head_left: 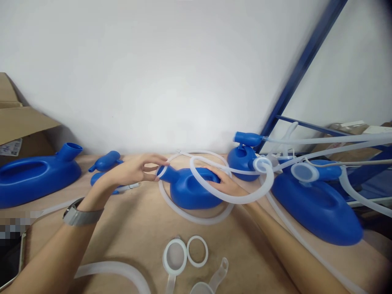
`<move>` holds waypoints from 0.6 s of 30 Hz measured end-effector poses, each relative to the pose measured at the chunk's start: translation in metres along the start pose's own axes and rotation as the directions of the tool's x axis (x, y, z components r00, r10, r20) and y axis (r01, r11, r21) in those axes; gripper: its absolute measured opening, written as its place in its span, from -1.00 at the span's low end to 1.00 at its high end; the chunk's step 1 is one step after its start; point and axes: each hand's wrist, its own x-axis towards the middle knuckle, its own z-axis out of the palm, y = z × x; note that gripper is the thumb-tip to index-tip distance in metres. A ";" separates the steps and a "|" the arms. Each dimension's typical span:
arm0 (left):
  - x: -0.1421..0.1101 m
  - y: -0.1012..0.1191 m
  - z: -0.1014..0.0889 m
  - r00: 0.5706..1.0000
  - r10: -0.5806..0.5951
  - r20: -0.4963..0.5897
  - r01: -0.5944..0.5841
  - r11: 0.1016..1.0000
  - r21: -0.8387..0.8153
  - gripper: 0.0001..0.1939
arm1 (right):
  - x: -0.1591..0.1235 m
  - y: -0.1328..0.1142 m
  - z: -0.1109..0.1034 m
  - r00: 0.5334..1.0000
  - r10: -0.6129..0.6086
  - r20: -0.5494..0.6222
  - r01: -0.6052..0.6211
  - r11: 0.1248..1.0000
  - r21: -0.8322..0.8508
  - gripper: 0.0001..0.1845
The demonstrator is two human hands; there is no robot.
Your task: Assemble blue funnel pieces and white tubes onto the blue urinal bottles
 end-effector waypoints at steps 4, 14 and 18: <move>0.000 0.001 0.001 0.999 0.049 0.007 -0.049 0.999 0.001 -0.56 | 0.002 0.000 -0.006 0.991 -0.109 0.076 0.111 0.993 -0.026 -0.40; -0.002 0.012 -0.002 0.999 -0.031 -0.020 0.036 0.934 0.357 -0.47 | -0.002 0.009 0.002 0.994 -0.109 0.025 0.110 0.993 -0.052 -0.48; -0.001 0.007 -0.001 0.999 0.044 0.015 -0.047 0.921 0.386 -0.57 | -0.004 0.019 0.007 0.993 -0.117 0.010 0.118 0.993 -0.021 -0.49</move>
